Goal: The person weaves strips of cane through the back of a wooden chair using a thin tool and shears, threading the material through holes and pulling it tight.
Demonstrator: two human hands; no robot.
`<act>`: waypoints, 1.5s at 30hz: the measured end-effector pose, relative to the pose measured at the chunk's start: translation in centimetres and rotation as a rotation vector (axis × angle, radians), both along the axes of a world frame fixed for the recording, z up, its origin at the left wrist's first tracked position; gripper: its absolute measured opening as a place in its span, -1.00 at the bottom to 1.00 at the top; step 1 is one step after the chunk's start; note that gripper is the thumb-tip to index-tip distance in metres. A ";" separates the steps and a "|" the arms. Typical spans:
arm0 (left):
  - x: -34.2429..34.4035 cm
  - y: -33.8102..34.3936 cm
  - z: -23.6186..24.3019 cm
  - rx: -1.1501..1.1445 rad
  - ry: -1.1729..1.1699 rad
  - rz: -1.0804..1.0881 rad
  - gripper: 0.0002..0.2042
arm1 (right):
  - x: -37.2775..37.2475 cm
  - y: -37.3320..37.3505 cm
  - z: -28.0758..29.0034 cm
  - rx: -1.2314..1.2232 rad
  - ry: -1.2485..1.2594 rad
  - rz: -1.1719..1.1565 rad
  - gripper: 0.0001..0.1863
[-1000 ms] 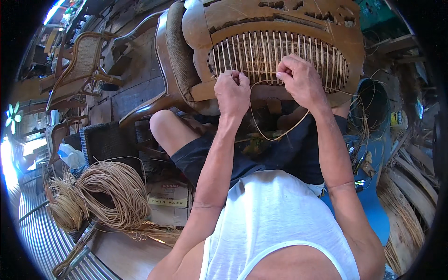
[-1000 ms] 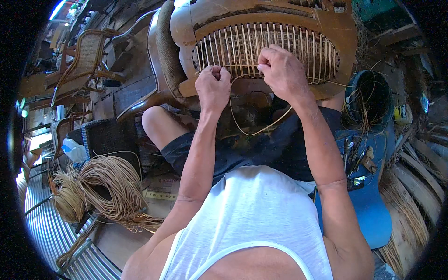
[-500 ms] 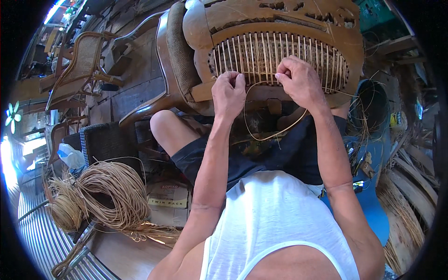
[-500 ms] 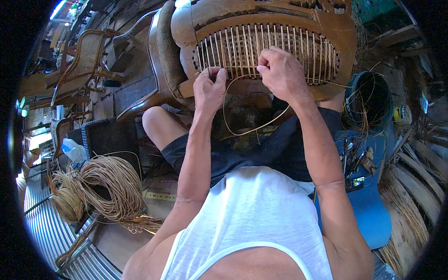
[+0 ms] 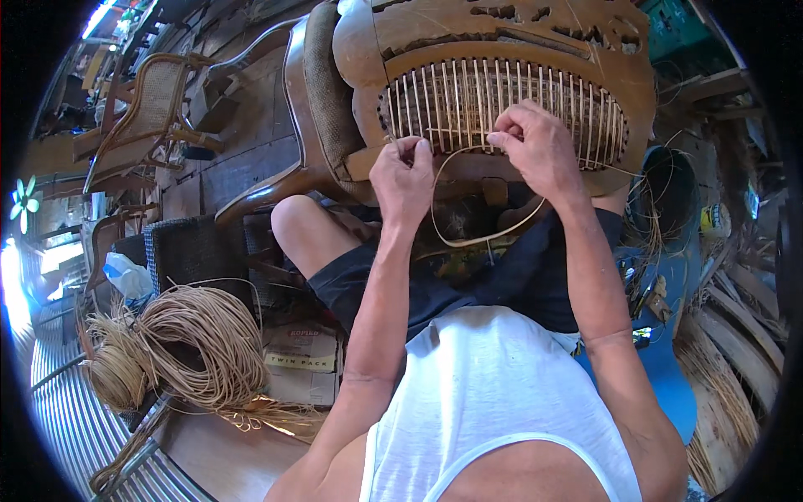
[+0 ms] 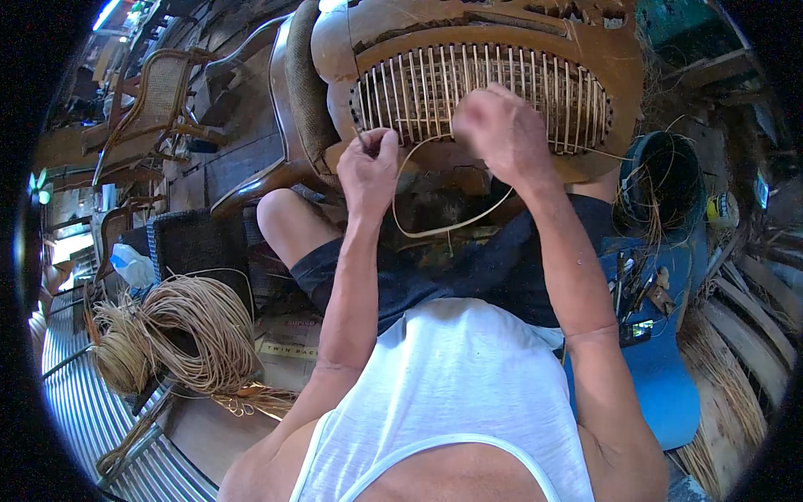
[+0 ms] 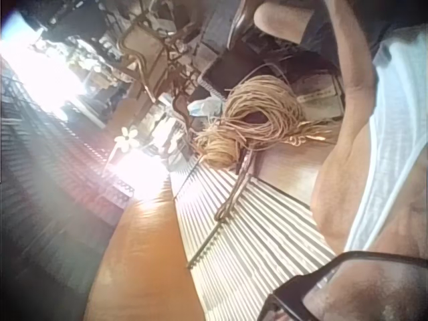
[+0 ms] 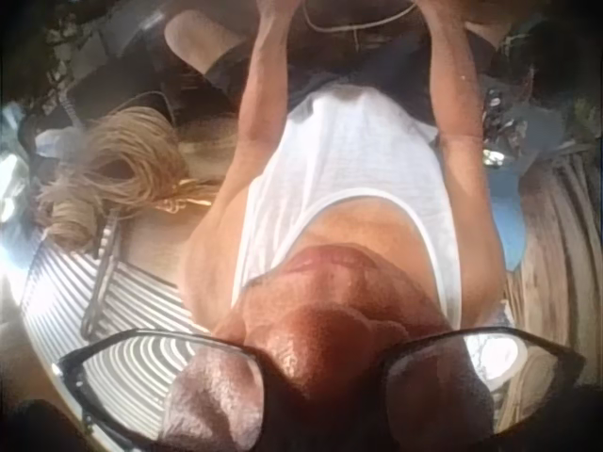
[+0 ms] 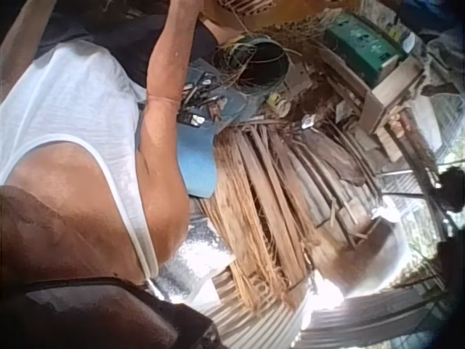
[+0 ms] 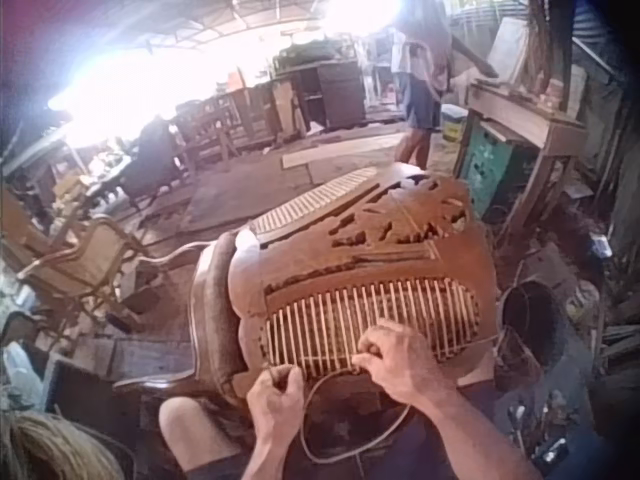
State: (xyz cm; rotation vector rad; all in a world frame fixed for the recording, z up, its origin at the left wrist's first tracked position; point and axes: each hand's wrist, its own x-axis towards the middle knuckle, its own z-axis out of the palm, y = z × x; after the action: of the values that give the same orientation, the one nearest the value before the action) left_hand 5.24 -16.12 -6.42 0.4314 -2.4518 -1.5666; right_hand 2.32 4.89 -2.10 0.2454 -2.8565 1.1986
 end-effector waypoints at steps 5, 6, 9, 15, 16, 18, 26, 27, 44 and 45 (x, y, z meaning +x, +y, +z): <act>0.3 -1.1 -0.1 -0.008 0.002 0.065 -0.76 | -0.2 0.3 0.4 0.078 -0.013 0.033 -0.84; 0.3 -0.9 -0.1 -0.008 0.000 0.066 -0.76 | -0.3 0.3 0.4 0.107 -0.008 0.032 -0.85; 0.2 -0.1 0.1 0.027 -0.012 0.054 -0.76 | -0.3 0.3 0.2 0.079 0.041 0.031 -0.87; -0.8 1.0 -0.4 -0.134 0.050 0.015 -0.76 | -0.4 0.5 0.1 0.093 0.025 0.062 -0.89; -0.9 1.0 -0.5 -0.175 0.051 0.012 -0.76 | -0.4 0.5 0.2 0.093 0.024 0.062 -0.89; -1.0 1.0 -0.7 -0.217 0.051 0.010 -0.77 | -0.3 0.4 0.6 0.121 -0.012 0.078 -0.92; -1.1 0.6 -1.0 -0.337 0.149 -0.041 -0.80 | -0.6 0.8 0.3 0.072 -0.018 0.095 -0.90; -1.1 0.6 -1.2 -0.337 0.150 -0.042 -0.80 | -0.6 0.8 0.3 0.074 -0.008 0.097 -0.90; -1.3 2.2 -1.7 -0.367 0.183 0.019 -0.82 | -0.4 0.8 0.1 0.050 0.003 0.053 -0.89; -1.3 2.1 -1.8 -0.368 0.182 0.019 -0.82 | -0.4 0.8 0.3 0.064 -0.041 0.056 -0.88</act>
State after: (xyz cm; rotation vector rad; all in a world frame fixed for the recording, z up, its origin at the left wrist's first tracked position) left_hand 3.94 -13.97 -8.20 0.2353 -2.5057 -1.0578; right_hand 1.95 5.66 -1.82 0.3093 -2.9452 1.1359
